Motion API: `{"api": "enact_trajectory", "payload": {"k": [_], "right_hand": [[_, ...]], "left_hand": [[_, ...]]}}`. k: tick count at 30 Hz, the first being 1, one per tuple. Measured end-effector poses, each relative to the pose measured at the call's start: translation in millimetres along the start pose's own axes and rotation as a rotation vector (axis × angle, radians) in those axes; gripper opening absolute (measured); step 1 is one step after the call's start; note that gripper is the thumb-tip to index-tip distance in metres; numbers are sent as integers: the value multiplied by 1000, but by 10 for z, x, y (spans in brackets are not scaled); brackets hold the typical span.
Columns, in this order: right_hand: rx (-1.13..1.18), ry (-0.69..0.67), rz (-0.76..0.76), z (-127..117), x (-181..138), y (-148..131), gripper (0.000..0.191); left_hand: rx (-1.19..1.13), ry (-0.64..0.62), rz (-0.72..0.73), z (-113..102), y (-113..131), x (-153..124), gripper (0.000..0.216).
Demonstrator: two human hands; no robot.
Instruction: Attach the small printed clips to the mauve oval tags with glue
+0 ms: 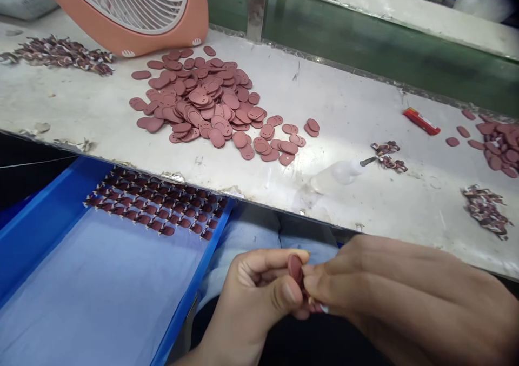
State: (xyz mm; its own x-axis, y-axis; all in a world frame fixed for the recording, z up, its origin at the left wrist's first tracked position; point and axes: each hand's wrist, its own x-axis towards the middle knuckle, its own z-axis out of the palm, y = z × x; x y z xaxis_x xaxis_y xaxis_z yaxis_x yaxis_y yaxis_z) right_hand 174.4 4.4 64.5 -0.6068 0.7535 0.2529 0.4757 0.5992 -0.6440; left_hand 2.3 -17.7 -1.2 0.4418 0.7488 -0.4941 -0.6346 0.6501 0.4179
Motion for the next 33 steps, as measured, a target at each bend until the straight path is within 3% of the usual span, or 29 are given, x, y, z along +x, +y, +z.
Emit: {"api": "enact_trajectory", "payload": {"k": [4, 10, 21, 29, 33], "right_hand": [[58, -129, 90, -35, 46, 92, 18], [118, -189, 109, -78, 86, 123, 18], [101, -158, 39, -78, 189, 141, 20], [95, -198, 70, -117, 221, 114, 16], [28, -110, 64, -111, 190, 141, 33]], "left_hand": [[50, 44, 18, -23, -18, 41, 33], [52, 100, 37, -28, -26, 43, 32], [20, 80, 42, -43, -22, 45, 25], [-60, -37, -9, -154, -19, 91, 20], [-156, -86, -16, -202, -5, 111, 22]]}}
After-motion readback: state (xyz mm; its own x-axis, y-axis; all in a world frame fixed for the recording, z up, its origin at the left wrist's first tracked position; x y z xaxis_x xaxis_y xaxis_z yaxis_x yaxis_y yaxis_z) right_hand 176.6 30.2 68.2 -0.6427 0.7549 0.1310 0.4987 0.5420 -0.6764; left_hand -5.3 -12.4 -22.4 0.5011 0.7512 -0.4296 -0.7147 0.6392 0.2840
